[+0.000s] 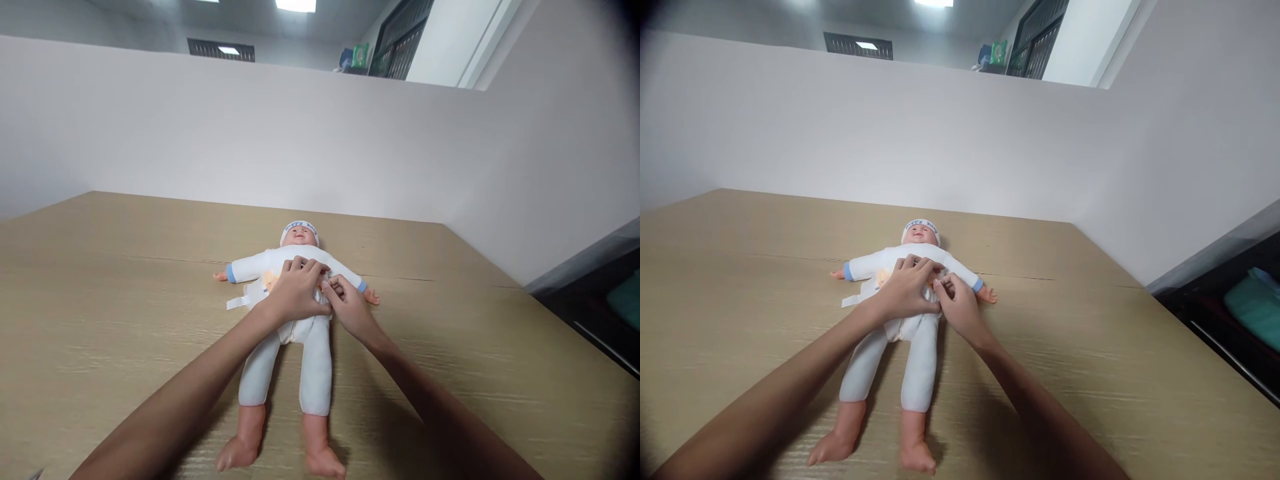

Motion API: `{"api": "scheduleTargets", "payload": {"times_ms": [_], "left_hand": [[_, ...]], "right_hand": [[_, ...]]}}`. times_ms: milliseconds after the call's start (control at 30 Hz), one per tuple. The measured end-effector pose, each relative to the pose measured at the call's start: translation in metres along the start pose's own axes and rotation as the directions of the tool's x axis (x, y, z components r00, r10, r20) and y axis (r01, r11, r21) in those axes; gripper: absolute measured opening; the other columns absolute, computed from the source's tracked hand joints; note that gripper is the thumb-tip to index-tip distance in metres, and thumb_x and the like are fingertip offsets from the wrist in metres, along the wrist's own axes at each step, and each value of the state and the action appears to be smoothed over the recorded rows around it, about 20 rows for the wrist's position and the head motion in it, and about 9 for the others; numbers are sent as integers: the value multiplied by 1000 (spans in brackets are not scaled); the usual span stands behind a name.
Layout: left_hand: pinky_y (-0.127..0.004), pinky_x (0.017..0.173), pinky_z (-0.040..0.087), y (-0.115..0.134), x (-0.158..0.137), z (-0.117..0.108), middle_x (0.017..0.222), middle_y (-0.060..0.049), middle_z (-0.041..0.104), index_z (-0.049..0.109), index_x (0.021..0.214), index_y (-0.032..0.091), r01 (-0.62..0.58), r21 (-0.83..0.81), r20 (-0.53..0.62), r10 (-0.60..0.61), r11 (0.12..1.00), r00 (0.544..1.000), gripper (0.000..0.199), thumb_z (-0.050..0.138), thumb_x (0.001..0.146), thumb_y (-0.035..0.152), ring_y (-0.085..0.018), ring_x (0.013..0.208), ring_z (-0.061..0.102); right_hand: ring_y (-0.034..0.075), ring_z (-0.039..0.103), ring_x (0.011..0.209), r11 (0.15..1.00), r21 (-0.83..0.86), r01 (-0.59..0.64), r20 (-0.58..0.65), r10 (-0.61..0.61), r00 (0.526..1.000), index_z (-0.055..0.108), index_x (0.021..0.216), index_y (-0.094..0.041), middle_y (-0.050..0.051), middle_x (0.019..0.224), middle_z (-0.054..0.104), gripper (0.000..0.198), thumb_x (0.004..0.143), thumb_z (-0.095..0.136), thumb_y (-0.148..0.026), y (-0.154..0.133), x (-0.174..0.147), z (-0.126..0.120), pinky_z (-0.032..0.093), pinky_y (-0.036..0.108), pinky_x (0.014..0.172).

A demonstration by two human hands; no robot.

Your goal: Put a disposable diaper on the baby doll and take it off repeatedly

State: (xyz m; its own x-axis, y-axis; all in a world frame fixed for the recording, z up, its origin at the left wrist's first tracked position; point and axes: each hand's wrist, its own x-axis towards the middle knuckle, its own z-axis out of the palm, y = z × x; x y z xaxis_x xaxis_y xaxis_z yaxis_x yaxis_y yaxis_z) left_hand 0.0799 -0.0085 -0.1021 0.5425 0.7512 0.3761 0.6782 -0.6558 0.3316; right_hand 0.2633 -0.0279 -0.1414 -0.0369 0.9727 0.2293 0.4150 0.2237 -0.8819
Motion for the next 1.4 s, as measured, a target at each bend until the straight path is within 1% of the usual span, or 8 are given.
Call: {"api": "scheduleTargets", "payload": {"times_ms": [233, 467, 600, 767, 933, 1200, 1300, 1400], "left_hand": [[-54, 107, 41, -3, 0, 2, 142, -9, 70, 60, 141, 23, -5, -23, 31, 5, 1000, 1000, 66, 79, 84, 50, -39, 125, 53], [-59, 120, 38, -10, -5, -19, 158, -11, 58, 49, 157, 30, -6, -284, 131, 45, 959, 990, 85, 83, 83, 50, -41, 145, 46], [-46, 124, 41, -26, -27, -38, 163, -6, 55, 52, 156, 34, 55, -515, 11, -58, 856, 998, 54, 60, 106, 53, -30, 152, 46], [-46, 119, 41, -81, -80, -28, 142, -8, 69, 64, 132, 27, 168, -388, -234, -273, 906, 933, 35, 53, 109, 51, -29, 136, 58], [-50, 103, 48, -123, -125, -13, 118, -12, 72, 62, 114, 22, 389, -129, -195, -408, 912, 892, 37, 56, 102, 57, -33, 113, 64], [-50, 95, 47, -125, -123, -8, 107, -10, 73, 59, 97, 24, 502, -46, -47, -504, 864, 862, 32, 63, 94, 56, -37, 112, 65], [-48, 93, 47, -128, -120, -8, 105, -10, 75, 61, 91, 24, 541, -99, -54, -548, 835, 835, 30, 69, 88, 53, -37, 110, 66], [-43, 86, 47, -128, -117, -14, 90, -7, 74, 65, 84, 24, 577, -240, -30, -600, 781, 800, 30, 70, 86, 53, -33, 95, 66]], "right_hand": [[29, 61, 140, 890, -274, 364, -61, -394, 917, 69, 142, -25, 11, 144, 71, 38, 114, 45, -36, 0, -46, 7, 46, 51, 123], [33, 55, 150, 744, -443, 499, 124, -501, 857, 52, 166, -25, 14, 158, 64, 53, 115, 38, -35, 4, -46, -2, 44, 58, 125], [33, 53, 152, 692, -475, 544, 181, -528, 830, 46, 169, -26, 13, 161, 61, 56, 115, 37, -38, 5, -43, -9, 42, 58, 126], [35, 52, 152, 689, -489, 535, 147, -539, 829, 43, 170, -24, 15, 165, 56, 58, 115, 36, -40, 6, -45, -7, 41, 58, 126], [34, 51, 153, 708, -444, 549, 105, -567, 817, 42, 169, -26, 14, 164, 57, 57, 113, 43, -37, -12, -39, 1, 43, 58, 125], [25, 60, 144, 662, -253, 705, 540, -508, 671, 66, 148, -31, 4, 147, 72, 39, 116, 43, -34, -88, 8, 30, 24, 57, 137], [24, 68, 127, 670, -169, 723, 689, -444, 572, 78, 126, -31, 3, 126, 80, 43, 117, 37, -36, -98, 35, 43, 38, 54, 128], [26, 70, 108, 692, -155, 705, 718, -411, 561, 84, 101, -30, 3, 102, 82, 47, 115, 42, -46, -95, 57, 55, 47, 50, 115]]}}
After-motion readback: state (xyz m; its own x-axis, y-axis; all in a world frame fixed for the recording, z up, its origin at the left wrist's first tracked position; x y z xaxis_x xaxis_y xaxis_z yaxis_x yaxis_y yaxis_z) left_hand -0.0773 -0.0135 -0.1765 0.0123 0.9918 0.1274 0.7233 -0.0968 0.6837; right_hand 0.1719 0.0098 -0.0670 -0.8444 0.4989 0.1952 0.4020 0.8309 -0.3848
